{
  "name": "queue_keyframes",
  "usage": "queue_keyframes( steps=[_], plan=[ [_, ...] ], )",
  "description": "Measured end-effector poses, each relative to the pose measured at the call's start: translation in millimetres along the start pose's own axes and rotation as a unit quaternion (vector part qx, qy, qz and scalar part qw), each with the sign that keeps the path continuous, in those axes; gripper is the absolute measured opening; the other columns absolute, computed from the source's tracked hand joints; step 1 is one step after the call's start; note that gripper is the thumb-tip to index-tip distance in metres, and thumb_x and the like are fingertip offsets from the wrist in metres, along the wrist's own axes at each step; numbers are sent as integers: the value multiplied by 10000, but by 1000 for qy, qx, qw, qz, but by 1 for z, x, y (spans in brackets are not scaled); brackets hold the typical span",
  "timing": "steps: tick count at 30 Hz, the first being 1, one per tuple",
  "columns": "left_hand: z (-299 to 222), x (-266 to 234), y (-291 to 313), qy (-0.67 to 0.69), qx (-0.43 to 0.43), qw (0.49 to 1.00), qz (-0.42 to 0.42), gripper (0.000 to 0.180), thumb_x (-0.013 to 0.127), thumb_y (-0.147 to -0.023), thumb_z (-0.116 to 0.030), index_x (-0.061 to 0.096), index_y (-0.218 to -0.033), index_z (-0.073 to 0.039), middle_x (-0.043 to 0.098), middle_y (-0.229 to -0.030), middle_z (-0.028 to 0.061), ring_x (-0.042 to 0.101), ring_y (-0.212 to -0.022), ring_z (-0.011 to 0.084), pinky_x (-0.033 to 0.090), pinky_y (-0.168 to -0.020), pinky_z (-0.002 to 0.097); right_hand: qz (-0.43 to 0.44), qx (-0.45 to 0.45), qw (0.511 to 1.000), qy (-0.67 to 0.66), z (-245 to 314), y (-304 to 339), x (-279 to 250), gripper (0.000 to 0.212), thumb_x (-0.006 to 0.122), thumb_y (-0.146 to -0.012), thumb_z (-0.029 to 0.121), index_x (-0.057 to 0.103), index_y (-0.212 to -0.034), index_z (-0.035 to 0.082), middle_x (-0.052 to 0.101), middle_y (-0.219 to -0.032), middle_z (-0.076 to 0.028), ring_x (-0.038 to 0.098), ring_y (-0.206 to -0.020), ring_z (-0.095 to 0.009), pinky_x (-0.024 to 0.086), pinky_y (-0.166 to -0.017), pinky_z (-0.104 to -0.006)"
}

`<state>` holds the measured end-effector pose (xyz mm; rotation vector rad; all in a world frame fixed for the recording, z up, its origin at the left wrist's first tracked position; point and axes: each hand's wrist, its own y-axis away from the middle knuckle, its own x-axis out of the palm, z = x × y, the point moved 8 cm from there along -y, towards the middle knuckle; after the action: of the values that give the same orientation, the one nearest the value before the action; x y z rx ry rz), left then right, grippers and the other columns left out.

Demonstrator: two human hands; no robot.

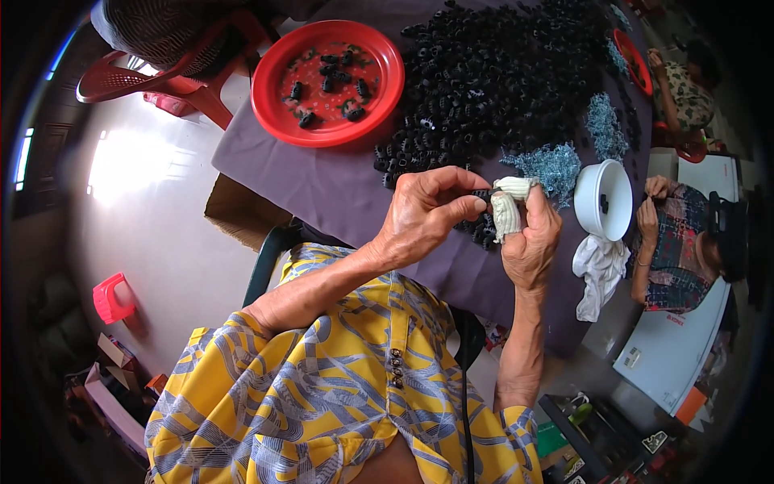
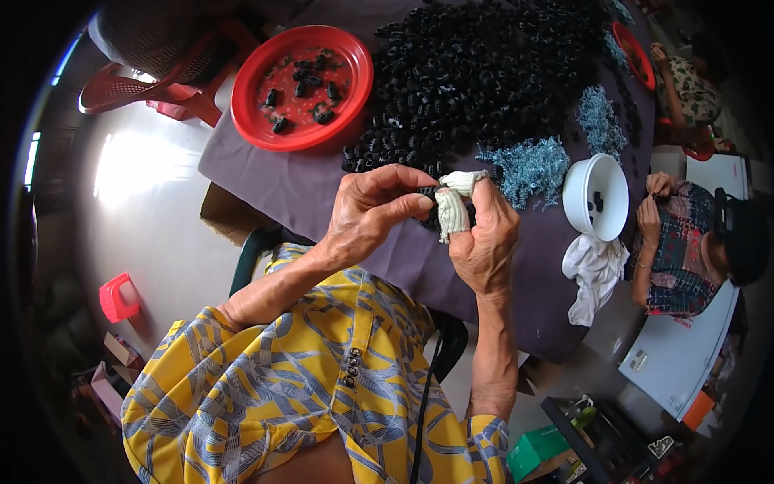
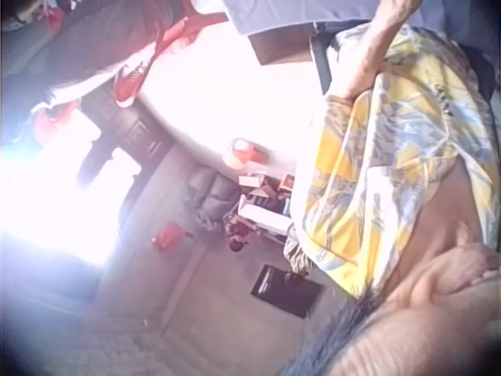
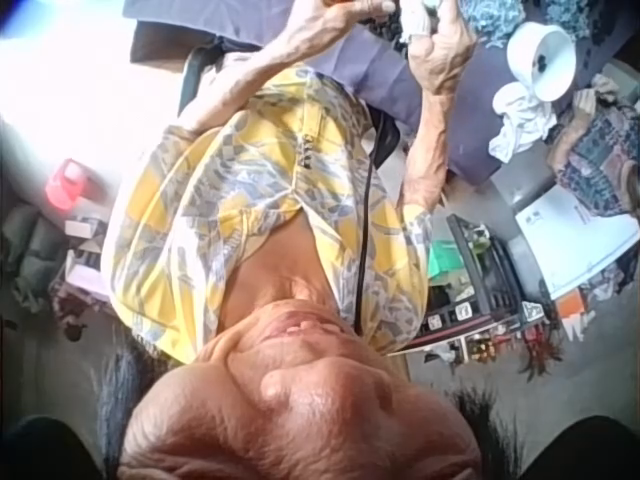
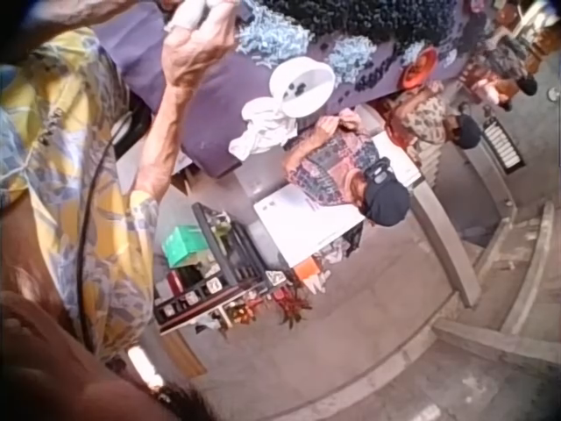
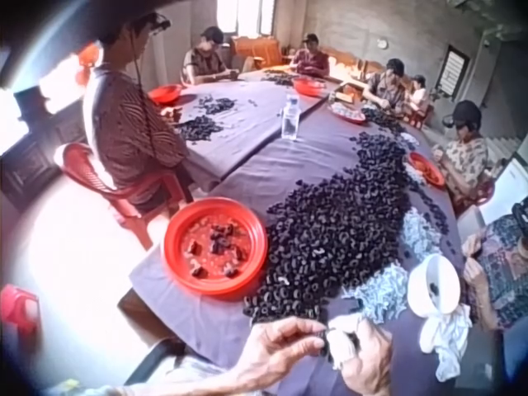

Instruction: Manually assembling small black components onto a base by hand.

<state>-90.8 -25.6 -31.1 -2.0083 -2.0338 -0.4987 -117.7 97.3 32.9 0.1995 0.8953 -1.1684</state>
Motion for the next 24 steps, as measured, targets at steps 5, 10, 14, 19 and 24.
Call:
queue_keyframes(
  steps=[5,10,14,19,24],
  plan=[
    [3,-1,1,-28,2,999,-26,153,632,-813,-29,650,-953,33,654,-743,46,592,-687,70,489,-628,217,-2,2,1000,-12,-5,2,2,194,550,-764,70,571,-944,1,596,-805,-161,588,-718,-366,477,-648,-403],
    [6,-3,3,-40,11,998,-52,142,635,-797,-27,649,-926,33,648,-698,53,590,-653,70,484,-595,225,10,-1,1000,-18,-9,4,6,184,567,-777,80,573,-945,6,595,-805,-158,586,-710,-360,471,-635,-398],
    [6,-3,4,-65,7,996,-68,133,636,-789,-25,649,-909,30,649,-684,59,589,-637,68,479,-579,226,-4,-30,1000,2,-4,6,8,193,561,-763,64,572,-948,9,591,-805,-154,587,-707,-356,475,-635,-397],
    [6,-4,5,-85,15,993,-84,123,635,-775,-15,647,-890,26,651,-675,70,606,-616,84,481,-558,237,-13,-31,999,-9,-8,8,11,211,552,-744,50,566,-950,6,588,-811,-153,586,-704,-356,480,-640,-395],
    [8,-7,5,-105,23,990,-93,128,632,-766,-9,645,-888,27,653,-678,85,617,-610,104,484,-557,245,-5,-37,999,-10,-5,6,14,180,566,-777,83,559,-940,9,583,-811,-152,585,-710,-356,479,-634,-391]
  ],
)
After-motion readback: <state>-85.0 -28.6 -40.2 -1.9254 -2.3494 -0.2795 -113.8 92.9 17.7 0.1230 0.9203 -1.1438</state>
